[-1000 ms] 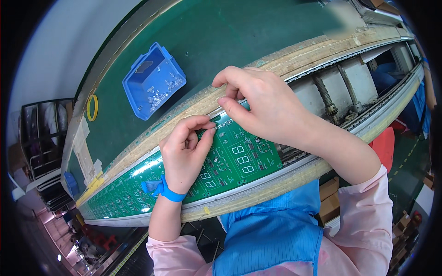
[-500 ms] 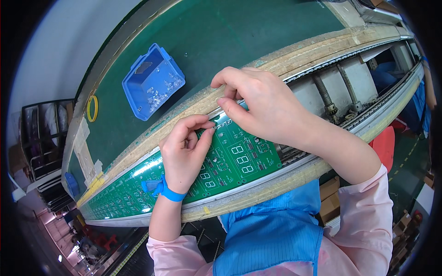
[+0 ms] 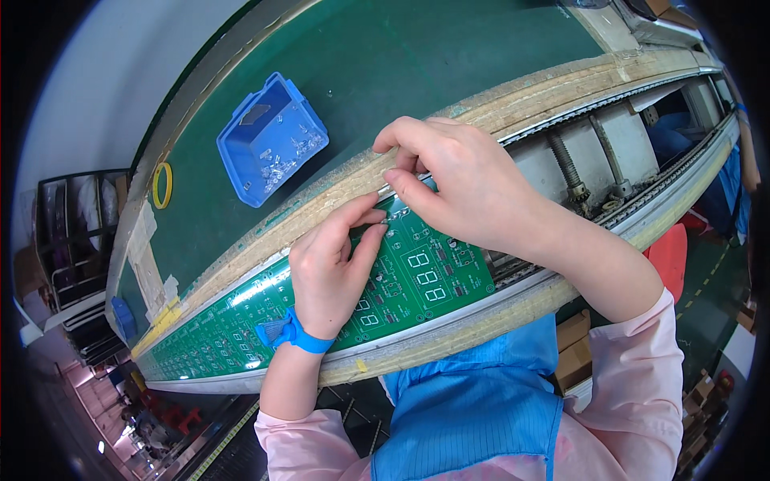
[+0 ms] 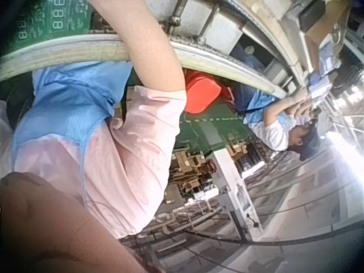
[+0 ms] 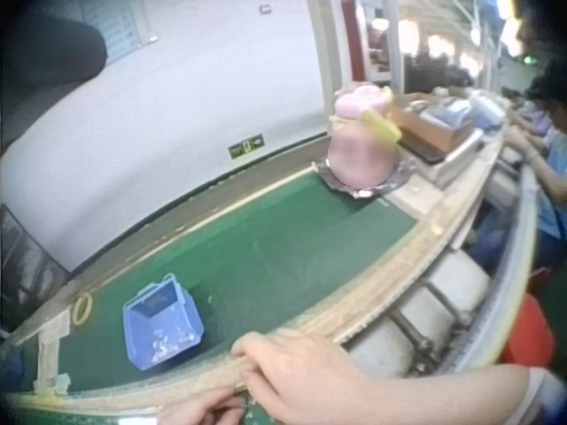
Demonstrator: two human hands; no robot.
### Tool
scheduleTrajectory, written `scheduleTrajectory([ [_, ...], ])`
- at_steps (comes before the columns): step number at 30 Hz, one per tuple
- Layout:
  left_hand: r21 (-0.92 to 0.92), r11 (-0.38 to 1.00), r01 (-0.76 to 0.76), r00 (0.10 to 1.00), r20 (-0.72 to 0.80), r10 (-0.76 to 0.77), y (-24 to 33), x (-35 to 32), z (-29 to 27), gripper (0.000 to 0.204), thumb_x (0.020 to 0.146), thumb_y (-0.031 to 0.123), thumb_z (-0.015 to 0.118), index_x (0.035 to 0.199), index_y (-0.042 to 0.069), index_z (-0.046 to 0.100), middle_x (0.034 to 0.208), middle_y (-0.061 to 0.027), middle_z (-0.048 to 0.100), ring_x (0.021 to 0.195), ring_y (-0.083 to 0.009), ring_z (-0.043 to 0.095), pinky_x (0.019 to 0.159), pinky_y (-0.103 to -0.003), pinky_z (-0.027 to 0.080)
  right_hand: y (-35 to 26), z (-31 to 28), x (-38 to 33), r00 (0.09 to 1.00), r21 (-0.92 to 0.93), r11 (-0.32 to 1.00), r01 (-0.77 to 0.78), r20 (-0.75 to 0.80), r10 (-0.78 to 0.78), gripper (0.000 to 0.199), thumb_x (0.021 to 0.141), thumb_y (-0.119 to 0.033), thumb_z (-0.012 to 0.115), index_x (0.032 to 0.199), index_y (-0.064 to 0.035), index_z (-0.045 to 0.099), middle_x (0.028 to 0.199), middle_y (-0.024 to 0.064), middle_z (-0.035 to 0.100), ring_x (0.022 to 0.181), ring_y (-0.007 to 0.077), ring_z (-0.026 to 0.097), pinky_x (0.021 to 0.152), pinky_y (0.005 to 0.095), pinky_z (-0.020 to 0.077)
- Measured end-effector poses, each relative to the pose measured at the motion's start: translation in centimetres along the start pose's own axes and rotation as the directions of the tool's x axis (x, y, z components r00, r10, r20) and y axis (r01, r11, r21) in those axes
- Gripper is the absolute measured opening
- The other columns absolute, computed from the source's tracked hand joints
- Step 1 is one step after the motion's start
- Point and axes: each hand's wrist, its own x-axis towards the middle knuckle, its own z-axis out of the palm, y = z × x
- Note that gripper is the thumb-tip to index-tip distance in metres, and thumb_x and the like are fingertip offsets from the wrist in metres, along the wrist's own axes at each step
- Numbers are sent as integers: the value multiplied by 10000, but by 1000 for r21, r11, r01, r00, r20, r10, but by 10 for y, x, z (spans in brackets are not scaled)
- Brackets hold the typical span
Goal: The person picks small metallic components from a blue container and places them onto green circuit boards on a workbench. They handle the boards by hand, moving them from a rack to the work surface and back, while inserting the components into specific slots on the boards.
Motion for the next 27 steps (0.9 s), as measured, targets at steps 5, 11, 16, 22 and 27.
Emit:
scheduleTrajectory([
  [5,43,999,-31,1000,6,30,2,4,-10,288,737,-32,751,1003,41,667,855,-5,534,598,-35,396,510,-178,307,-2,-2,0,1000,-4,1000,-13,25,13,191,851,-102,587,1004,12,596,826,174,664,844,354,636,738,462,511],
  [11,153,986,59,935,338,-109,-5,6,-53,327,642,-18,792,922,25,627,830,-26,493,736,-130,485,651,-258,415,1,-3,0,1000,25,1000,-9,17,9,183,847,-87,608,1004,7,591,800,147,655,800,308,643,706,419,510],
  [16,185,982,50,954,283,-102,1,1,-46,363,627,44,828,919,28,613,837,-64,512,739,-195,504,683,-307,447,-12,-12,11,998,85,995,-54,-14,56,157,842,-76,592,968,17,595,812,164,654,834,340,639,730,451,501],
  [22,-32,988,152,967,212,-142,7,4,-31,347,743,43,763,1059,28,619,885,-70,525,793,-166,562,692,-305,471,-41,-5,69,944,-156,935,320,-31,-328,120,774,-32,611,873,12,662,859,181,668,833,356,657,739,424,531],
  [27,-641,602,477,874,417,-249,-11,5,-45,461,850,-95,476,1309,-66,490,1056,-30,542,909,-89,508,864,-214,435,-55,26,123,905,-388,837,386,333,-263,168,772,-38,603,898,8,704,893,199,681,894,342,674,751,409,552],
])
